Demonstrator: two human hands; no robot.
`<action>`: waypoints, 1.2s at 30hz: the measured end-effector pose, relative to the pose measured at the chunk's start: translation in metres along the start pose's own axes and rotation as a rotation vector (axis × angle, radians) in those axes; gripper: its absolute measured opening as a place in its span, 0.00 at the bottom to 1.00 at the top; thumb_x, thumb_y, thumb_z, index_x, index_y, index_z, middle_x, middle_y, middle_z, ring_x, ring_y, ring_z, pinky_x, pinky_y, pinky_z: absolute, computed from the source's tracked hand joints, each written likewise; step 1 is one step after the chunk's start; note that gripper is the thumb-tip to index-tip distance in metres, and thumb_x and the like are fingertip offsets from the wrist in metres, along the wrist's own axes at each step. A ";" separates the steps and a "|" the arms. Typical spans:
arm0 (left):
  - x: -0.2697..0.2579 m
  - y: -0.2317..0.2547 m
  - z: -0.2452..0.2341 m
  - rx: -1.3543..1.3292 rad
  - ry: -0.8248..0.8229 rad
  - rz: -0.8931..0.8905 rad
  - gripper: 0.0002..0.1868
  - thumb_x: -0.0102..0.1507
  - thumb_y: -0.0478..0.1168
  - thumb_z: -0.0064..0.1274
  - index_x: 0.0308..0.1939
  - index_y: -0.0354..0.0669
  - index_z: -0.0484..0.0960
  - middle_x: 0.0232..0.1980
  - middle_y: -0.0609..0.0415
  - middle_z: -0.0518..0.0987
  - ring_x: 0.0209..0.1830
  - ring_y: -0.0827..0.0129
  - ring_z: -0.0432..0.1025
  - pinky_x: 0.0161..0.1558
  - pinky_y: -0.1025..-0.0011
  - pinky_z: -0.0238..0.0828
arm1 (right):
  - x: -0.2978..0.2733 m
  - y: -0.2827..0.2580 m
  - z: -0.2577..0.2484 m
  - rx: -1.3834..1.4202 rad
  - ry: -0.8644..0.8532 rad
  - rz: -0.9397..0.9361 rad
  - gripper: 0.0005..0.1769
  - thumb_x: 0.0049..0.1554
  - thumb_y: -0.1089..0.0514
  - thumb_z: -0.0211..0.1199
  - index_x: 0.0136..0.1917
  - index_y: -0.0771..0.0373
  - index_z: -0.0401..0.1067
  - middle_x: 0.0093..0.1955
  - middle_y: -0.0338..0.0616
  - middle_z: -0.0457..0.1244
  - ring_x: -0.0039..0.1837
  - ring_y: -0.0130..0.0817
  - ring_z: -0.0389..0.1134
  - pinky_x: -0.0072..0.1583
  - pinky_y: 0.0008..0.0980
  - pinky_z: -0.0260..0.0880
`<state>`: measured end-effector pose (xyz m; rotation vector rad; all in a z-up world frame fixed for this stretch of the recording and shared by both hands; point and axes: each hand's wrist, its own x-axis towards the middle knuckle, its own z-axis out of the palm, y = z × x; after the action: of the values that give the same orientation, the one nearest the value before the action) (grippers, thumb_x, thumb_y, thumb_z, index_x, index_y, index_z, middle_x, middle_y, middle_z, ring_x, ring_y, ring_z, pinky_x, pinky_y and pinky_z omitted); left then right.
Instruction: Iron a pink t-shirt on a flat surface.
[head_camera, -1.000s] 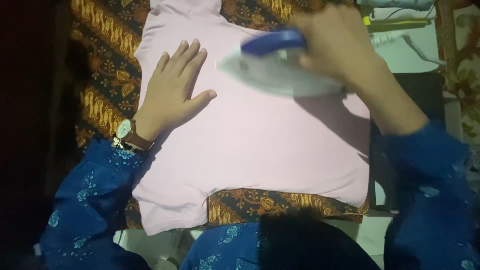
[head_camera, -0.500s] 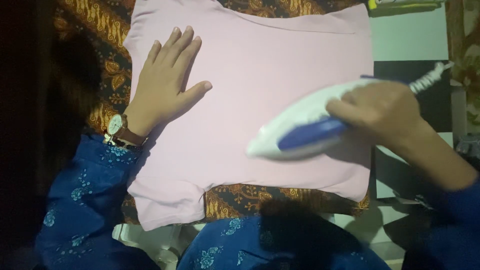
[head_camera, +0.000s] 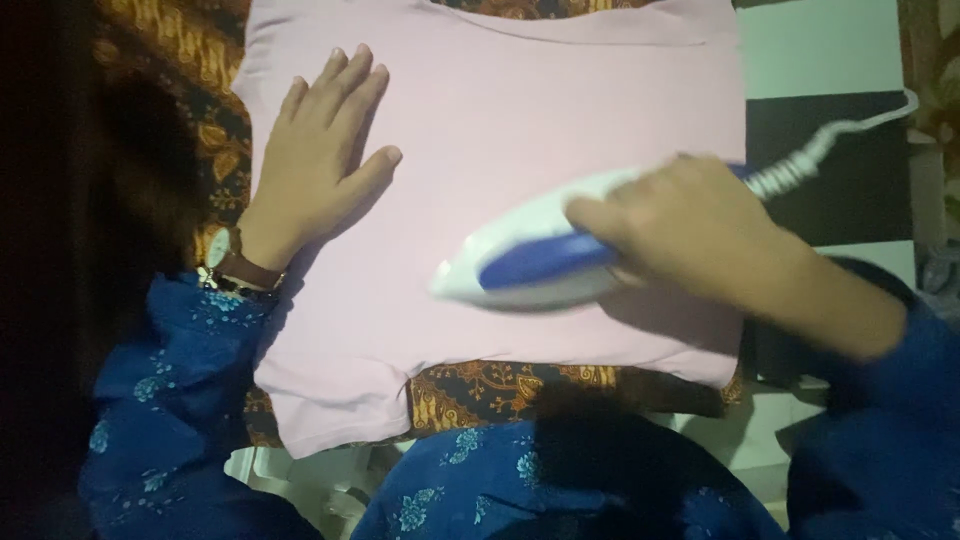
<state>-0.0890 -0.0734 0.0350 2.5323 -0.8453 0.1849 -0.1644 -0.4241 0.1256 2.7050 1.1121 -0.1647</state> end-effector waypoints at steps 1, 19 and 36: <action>-0.001 0.000 0.001 0.002 0.003 0.004 0.38 0.70 0.54 0.47 0.80 0.38 0.62 0.83 0.38 0.57 0.85 0.45 0.47 0.79 0.41 0.39 | -0.019 -0.002 0.008 0.050 -0.131 -0.036 0.09 0.59 0.50 0.65 0.50 0.53 0.72 0.27 0.38 0.65 0.25 0.31 0.66 0.29 0.32 0.66; 0.002 0.007 -0.002 -0.030 -0.006 -0.008 0.38 0.68 0.53 0.47 0.79 0.39 0.63 0.83 0.38 0.58 0.84 0.44 0.48 0.78 0.40 0.39 | -0.214 0.116 0.134 0.988 1.026 0.875 0.19 0.62 0.71 0.53 0.65 0.61 0.68 0.67 0.47 0.67 0.69 0.39 0.72 0.72 0.45 0.76; 0.006 0.009 -0.001 -0.013 -0.030 -0.027 0.38 0.68 0.54 0.46 0.79 0.40 0.63 0.82 0.37 0.58 0.84 0.43 0.48 0.77 0.38 0.39 | -0.285 0.142 0.274 1.348 1.249 1.172 0.03 0.67 0.60 0.58 0.50 0.61 0.66 0.54 0.48 0.59 0.53 0.34 0.59 0.55 0.37 0.61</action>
<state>-0.0901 -0.0824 0.0411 2.5383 -0.8212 0.1328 -0.2722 -0.7818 -0.0672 3.9439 -1.3685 1.6209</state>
